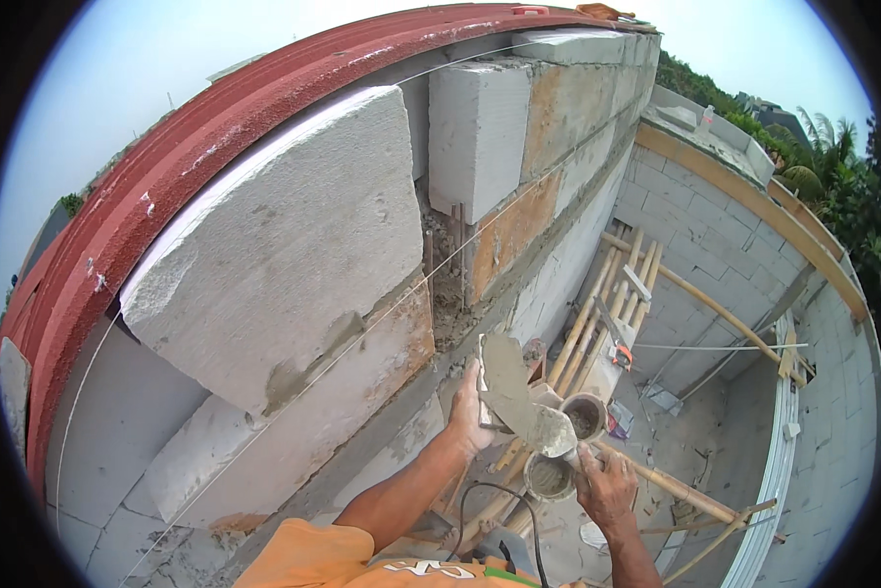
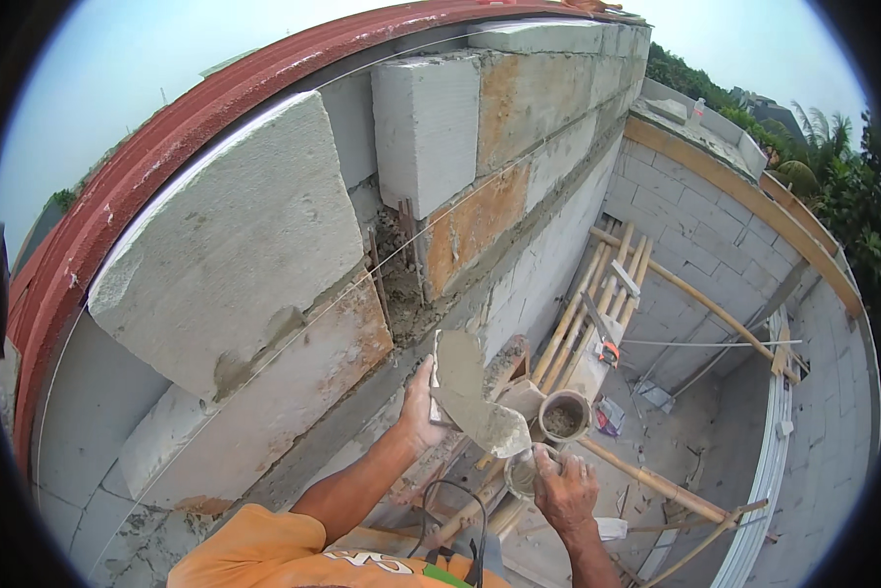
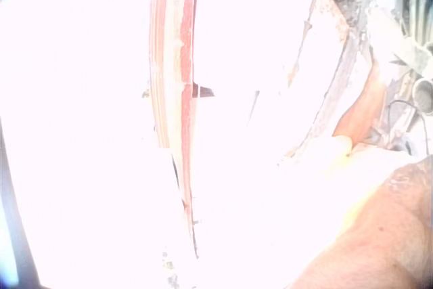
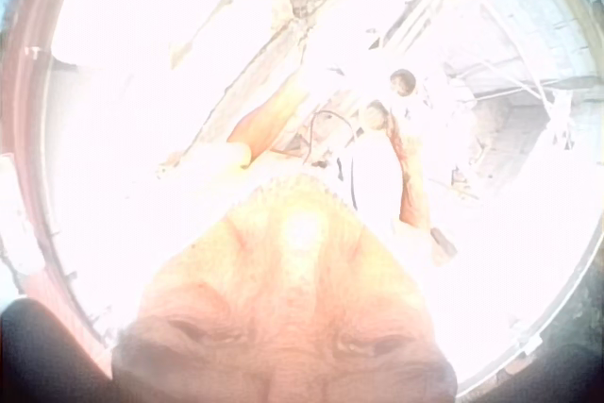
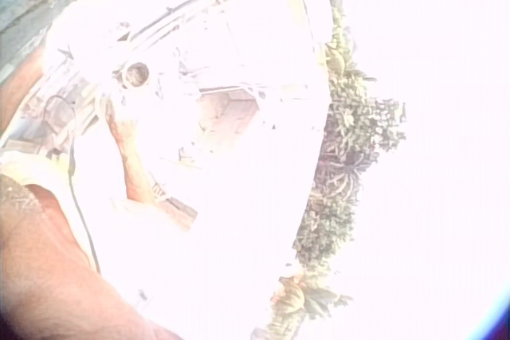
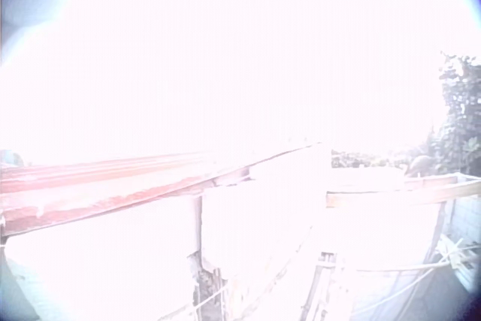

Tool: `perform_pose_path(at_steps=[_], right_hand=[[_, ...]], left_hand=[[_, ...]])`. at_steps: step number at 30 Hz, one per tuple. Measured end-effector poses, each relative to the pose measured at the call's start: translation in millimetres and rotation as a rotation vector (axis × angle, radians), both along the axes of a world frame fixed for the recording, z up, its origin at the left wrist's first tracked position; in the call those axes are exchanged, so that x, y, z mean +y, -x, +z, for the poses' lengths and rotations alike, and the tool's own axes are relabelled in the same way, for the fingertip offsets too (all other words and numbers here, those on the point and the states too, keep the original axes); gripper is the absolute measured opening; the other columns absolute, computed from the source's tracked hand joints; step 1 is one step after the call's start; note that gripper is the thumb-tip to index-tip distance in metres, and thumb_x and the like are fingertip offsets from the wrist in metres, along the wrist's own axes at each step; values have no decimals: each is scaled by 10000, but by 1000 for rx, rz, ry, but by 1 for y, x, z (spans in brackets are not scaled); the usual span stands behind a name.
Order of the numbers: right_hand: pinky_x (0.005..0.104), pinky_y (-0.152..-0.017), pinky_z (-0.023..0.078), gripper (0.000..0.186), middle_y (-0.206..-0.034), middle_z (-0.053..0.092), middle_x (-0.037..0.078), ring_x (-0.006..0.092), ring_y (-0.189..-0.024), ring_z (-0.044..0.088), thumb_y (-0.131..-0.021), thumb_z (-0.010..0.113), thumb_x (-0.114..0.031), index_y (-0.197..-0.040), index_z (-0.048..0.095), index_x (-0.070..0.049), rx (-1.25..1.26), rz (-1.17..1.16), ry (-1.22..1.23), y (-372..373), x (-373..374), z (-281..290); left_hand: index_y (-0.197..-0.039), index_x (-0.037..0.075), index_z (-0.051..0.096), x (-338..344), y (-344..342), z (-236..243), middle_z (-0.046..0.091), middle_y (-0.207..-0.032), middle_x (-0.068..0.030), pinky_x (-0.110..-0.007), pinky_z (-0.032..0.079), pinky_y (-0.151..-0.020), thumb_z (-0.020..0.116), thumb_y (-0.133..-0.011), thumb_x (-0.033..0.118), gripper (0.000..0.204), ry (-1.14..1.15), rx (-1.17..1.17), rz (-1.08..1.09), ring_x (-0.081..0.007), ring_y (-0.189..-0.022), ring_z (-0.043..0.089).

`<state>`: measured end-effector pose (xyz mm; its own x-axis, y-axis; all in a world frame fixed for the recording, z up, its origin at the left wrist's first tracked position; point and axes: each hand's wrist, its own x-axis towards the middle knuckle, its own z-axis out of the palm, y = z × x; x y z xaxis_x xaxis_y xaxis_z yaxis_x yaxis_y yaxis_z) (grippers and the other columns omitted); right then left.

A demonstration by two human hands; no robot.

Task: The person applies mortar to several bricks using a trowel and places them along a wall line, using a guide string for alignment.

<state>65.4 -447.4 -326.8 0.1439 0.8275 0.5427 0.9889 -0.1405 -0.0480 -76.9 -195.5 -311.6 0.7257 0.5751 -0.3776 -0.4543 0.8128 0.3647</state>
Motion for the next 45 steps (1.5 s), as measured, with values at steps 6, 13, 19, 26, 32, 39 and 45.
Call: perform_pose_path(at_steps=[6, 13, 19, 26, 32, 39, 45], right_hand=[[414, -688, 497, 645, -898, 596, 105, 278, -777, 612, -652, 789, -78, -1282, 656, -107, 185, -112, -105, -54, 8, 55], [405, -697, 519, 672, -944, 599, 102, 265, -811, 626, -748, 753, 15, -1390, 573, -69, -112, -50, -355, -130, 102, 213], [392, -706, 516, 666, -890, 553, 72, 230, -771, 605, -784, 754, -69, -1421, 565, -118, -396, 57, -393, -142, 200, 297], [406, -692, 526, 572, -857, 577, 102, 248, -750, 637, -838, 626, -36, -1404, 548, -39, -470, 236, -318, -131, 267, 334], [385, -630, 530, 605, -803, 579, 123, 250, -684, 647, -805, 630, -42, -1400, 534, 9, -403, 338, -241, -111, 265, 348], [362, -641, 543, 596, -837, 620, 127, 245, -722, 678, -832, 623, -42, -1413, 512, 28, -507, 179, -138, -96, 273, 357], [361, -678, 564, 582, -864, 648, 155, 255, -731, 706, -859, 612, -31, -1428, 503, 20, -502, 45, -103, -104, 280, 362]], left_hand=[[-1330, 119, 573, 22, 17, -2, 653, -1241, -97, -476, 508, -973, 445, -1032, 519, 515, -71, -135, 25, -275, -1093, 638], [-1341, 133, 569, 10, 4, 39, 655, -1241, -86, -464, 514, -970, 449, -1034, 510, 501, -62, -116, 56, -258, -1110, 641], [-1368, 135, 550, 16, -16, 56, 643, -1281, -85, -462, 522, -980, 448, -1035, 512, 513, -91, -79, 159, -254, -1120, 649], [-1393, 104, 525, 24, -30, 52, 638, -1291, -126, -500, 523, -974, 472, -1031, 492, 533, -53, -125, 229, -297, -1116, 650], [-1399, 105, 523, 31, -22, 41, 638, -1294, -133, -504, 517, -979, 495, -1021, 493, 542, -48, -123, 295, -303, -1123, 648], [-1403, 109, 521, 44, -26, 45, 637, -1294, -129, -478, 522, -973, 472, -1028, 505, 548, -68, -103, 247, -283, -1118, 650], [-1409, 93, 509, 44, -30, 44, 635, -1291, -138, -484, 527, -961, 426, -1042, 504, 557, -88, -109, 214, -297, -1116, 648]])
